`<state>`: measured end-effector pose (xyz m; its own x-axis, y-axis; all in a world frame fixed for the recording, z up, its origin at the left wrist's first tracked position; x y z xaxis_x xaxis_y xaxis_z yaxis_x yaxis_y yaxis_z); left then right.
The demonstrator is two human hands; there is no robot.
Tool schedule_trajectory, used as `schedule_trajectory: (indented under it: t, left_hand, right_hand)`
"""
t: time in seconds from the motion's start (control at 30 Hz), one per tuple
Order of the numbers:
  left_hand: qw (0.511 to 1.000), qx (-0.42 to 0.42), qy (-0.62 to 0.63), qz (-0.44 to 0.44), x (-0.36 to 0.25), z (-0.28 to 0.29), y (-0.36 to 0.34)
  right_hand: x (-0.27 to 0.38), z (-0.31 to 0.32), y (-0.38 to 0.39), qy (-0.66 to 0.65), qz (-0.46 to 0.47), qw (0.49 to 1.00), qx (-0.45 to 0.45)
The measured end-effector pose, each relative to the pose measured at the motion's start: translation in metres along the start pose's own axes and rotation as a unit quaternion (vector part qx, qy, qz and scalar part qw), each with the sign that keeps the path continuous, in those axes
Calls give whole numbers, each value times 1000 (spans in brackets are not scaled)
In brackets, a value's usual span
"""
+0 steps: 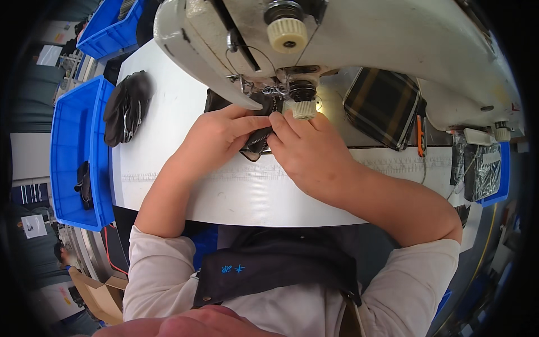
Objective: The person operates an industrial sewing machine to stitch a zipper onto a small black pouch. They guide the fabric under the needle, pause to adjust the alignment, and continue sewing along the edge. After completing the seam, they remove the pouch and place it into a blue bin before picking up another pouch to repeat the process.
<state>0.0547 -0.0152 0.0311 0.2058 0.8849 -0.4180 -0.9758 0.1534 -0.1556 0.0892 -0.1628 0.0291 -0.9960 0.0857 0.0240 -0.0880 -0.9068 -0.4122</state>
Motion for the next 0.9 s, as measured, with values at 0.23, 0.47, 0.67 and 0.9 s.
schedule_trajectory:
  t: [0.23,0.47,0.67,0.9]
  left_hand:
    - [995,-71,-65,20,10,6,-2]
    - [940,-149,232,201,57,22,6]
    - [958,-235,-136,-93,-19,41,1]
    - [987,-71,-132,-53,-15,15,1]
  right_hand:
    - [1,-3,0,-31,19,999,9]
    - [1,-3,-1,-29,24,999,-4]
    - [0,-3,-1,-37,22,999,-11]
    - [-1,-4,1,-35,20,999,-18]
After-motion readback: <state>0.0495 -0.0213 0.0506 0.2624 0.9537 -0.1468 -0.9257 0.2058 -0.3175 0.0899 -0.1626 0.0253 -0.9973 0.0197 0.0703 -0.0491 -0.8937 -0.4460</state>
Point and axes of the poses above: each hand's wrist, its own y-axis away from the middle knuckle, its own z-axis out of the back of the hand, x = y × z, the point moved 7 cm from there along -y, towards the middle knuckle, and after that the axes turned 3 degrees about -y, right-handed, at the moved point
